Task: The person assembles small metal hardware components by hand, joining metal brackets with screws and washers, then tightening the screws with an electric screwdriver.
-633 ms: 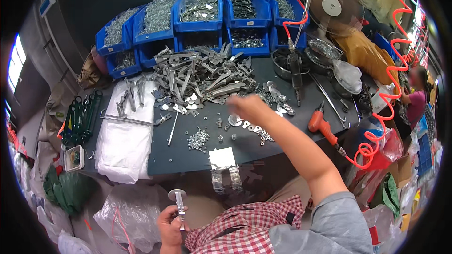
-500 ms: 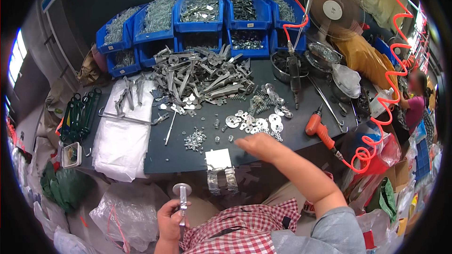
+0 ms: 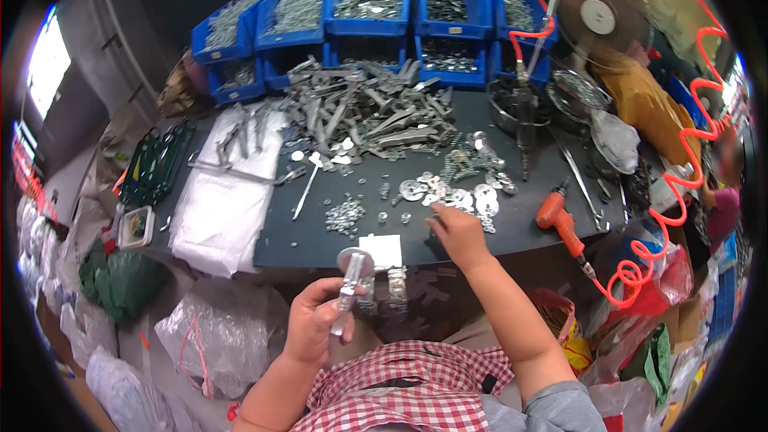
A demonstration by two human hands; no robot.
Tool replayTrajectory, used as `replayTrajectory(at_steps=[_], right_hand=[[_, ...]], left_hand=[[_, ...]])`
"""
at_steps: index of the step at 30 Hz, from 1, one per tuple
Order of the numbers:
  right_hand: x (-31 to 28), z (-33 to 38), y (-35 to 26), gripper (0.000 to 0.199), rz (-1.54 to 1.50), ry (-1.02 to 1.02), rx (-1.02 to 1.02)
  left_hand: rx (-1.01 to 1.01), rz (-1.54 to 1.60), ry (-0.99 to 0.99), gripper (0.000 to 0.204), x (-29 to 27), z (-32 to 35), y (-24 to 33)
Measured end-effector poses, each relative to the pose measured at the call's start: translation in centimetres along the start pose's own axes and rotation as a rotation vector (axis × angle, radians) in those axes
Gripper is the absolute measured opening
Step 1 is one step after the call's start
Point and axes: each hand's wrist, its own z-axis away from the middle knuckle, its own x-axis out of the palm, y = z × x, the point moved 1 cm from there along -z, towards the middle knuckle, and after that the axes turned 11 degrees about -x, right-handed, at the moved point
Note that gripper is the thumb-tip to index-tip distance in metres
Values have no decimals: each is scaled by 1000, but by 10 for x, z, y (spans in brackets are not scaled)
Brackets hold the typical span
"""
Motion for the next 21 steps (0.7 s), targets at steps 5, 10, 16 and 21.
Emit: replayTrajectory(at_steps=[5,10,16,21], right_hand=[[-5,12,4,25,-436,-173,555],[-28,11,-9,20,-606,-322,682],[-98,-32,-118,20,-786,118,-225],[-98,-18,-144,19,-621,197,-341]], left_hand=[[-70,76,-4,25,3,1,0],[14,-53,40,19,9,2,0],[332,-319,134,22,3,-1,-1],[526,-503,159,21,7,-6,-3]])
